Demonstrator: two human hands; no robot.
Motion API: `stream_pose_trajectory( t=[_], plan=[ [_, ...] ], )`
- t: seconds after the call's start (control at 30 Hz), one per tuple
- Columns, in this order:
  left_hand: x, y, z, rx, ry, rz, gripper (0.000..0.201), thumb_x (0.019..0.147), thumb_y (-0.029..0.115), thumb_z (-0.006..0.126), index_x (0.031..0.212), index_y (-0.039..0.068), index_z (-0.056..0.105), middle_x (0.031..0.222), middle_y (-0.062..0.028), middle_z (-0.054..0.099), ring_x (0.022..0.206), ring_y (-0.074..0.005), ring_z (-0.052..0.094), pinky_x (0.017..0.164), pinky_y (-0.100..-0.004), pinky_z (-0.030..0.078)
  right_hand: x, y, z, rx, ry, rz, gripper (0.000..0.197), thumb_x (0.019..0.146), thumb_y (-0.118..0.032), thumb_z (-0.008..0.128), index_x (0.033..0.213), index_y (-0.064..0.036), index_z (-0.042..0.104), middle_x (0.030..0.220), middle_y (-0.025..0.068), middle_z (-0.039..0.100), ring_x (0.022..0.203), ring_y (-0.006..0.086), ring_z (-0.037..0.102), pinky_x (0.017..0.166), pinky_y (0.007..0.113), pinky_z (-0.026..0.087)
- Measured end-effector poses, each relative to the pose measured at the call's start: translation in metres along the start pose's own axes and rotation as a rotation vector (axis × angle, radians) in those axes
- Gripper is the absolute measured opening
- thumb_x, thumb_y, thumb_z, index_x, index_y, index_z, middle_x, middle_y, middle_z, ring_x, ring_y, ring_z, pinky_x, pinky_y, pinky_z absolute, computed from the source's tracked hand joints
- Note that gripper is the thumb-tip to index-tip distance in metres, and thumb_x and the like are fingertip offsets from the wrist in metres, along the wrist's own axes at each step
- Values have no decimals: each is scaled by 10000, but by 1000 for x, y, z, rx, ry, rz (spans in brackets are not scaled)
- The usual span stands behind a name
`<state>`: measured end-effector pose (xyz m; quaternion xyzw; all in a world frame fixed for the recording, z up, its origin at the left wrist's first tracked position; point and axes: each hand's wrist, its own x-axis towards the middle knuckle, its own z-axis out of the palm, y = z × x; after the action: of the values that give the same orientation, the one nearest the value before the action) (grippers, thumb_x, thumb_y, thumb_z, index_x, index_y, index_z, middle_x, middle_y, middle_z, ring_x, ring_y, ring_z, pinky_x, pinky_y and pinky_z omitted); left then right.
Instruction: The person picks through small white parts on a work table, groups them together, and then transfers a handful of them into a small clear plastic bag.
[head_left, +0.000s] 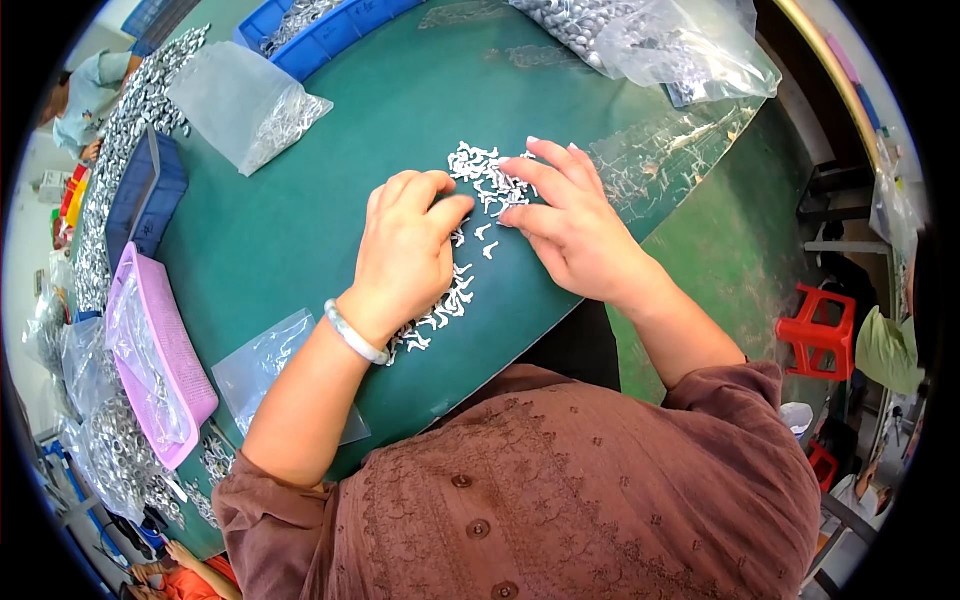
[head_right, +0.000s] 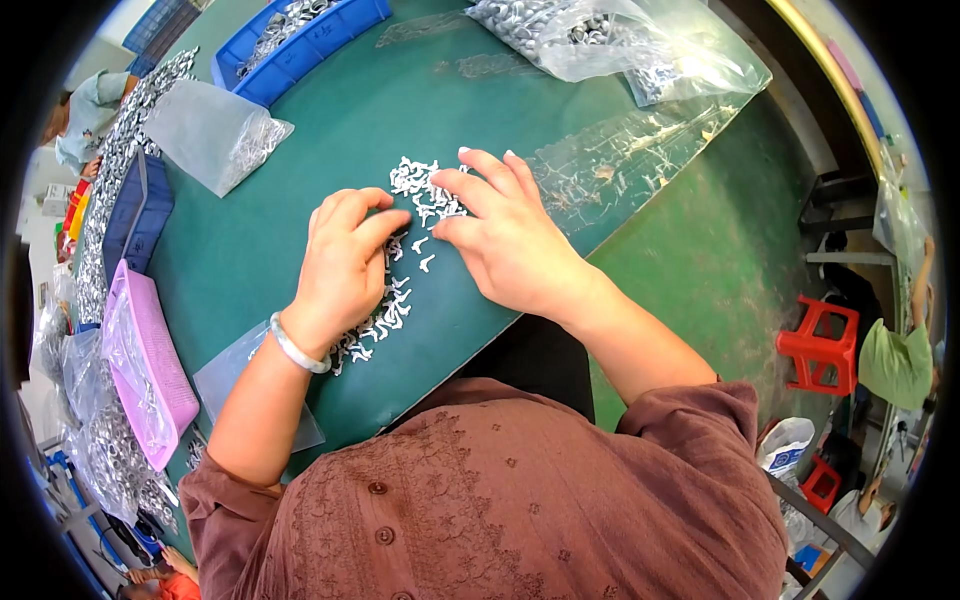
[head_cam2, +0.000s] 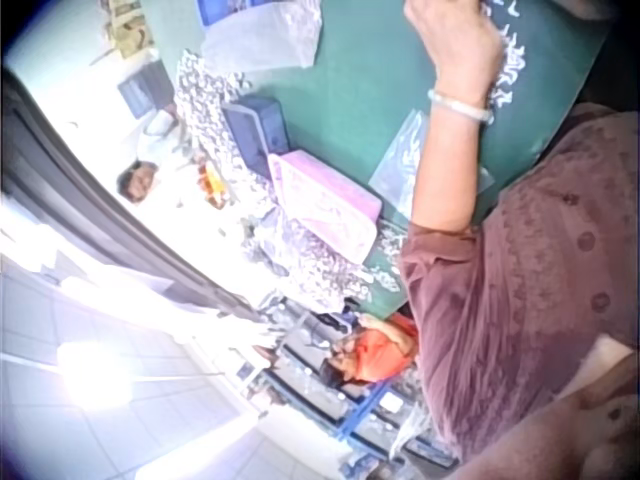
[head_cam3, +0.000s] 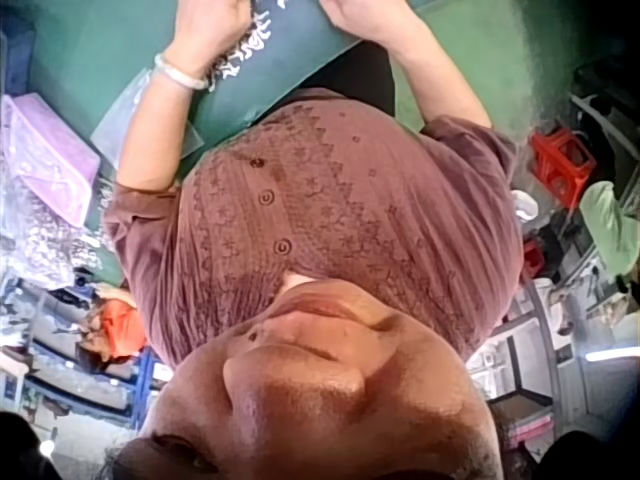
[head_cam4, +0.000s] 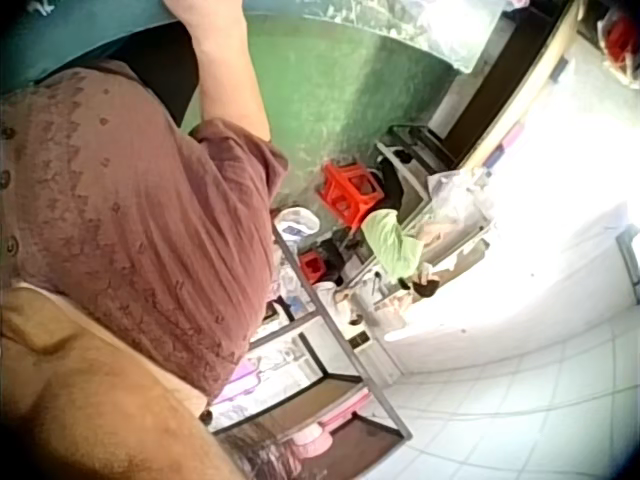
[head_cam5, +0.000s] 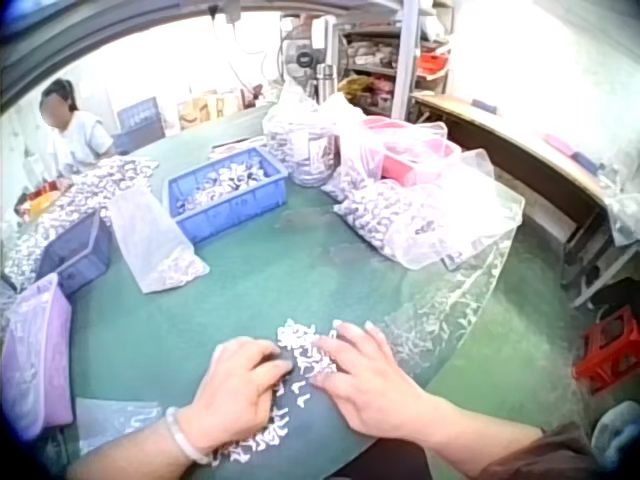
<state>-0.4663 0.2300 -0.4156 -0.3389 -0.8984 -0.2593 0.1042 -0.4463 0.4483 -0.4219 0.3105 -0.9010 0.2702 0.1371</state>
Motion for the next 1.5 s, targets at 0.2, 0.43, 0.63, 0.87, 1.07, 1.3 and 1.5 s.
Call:
stream_pose_trajectory(
  t=[0.2, 0.43, 0.63, 0.87, 1.07, 1.3, 1.5],
  plan=[
    [11, 0, 1, 44, -32, 13, 354, 751, -52, 574, 1067, 64, 686, 1080, -104, 591, 1067, -297, 533, 949, -410, 404, 0, -2, 3, -28, 25, 28, 155, 794, -53, 646, 939, -70, 700, 1294, 126, 543, 1290, 376, 410, 1071, 585, 296],
    [4, -6, -5, 13, -10, -3, 273, 743, -66, 568, 965, 34, 691, 1057, -110, 594, 1032, -299, 542, 931, -403, 416, -3, 6, 3, 49, 73, 53, 117, 792, -47, 651, 899, -62, 697, 1305, 127, 539, 1290, 375, 410, 1068, 579, 306],
    [-7, -6, -10, 1, -29, 14, 291, 706, -90, 543, 939, 15, 682, 1057, -116, 593, 1022, -305, 544, 919, -402, 419, -7, 1, -6, 10, -30, 6, 153, 778, -20, 633, 908, -63, 702, 1320, 122, 531, 1293, 370, 407, 1071, 593, 295],
    [-5, -2, -7, -5, -33, 12, 360, 697, -96, 528, 996, 23, 689, 1069, -128, 587, 1028, -314, 541, 926, -408, 417, -10, -8, -7, -1, -104, 21, 255, 774, -19, 611, 995, -85, 721, 1346, 112, 512, 1325, 370, 368, 1100, 595, 255],
    [2, 6, -1, -16, -15, 3, 395, 702, -92, 529, 1036, 43, 692, 1075, -124, 587, 1036, -311, 542, 941, -412, 415, -11, -8, -6, -39, -102, 41, 284, 783, -17, 595, 1033, -80, 712, 1377, 103, 483, 1348, 354, 340, 1107, 594, 238],
    [3, 6, -3, -17, -59, 53, 415, 698, -87, 536, 1053, 55, 698, 1084, -117, 586, 1053, -310, 542, 943, -412, 415, -15, -4, -8, -44, -65, 67, 305, 773, -7, 601, 1042, -102, 711, 1372, 108, 485, 1336, 358, 354, 1100, 595, 242],
    [7, 10, 2, 10, -88, 107, 406, 685, -82, 540, 1015, 79, 713, 1078, -114, 590, 1048, -304, 547, 927, -413, 417, -15, 0, 0, -114, 0, 117, 246, 772, -5, 615, 976, -99, 715, 1364, 110, 498, 1337, 361, 361, 1103, 590, 246]
  ],
)
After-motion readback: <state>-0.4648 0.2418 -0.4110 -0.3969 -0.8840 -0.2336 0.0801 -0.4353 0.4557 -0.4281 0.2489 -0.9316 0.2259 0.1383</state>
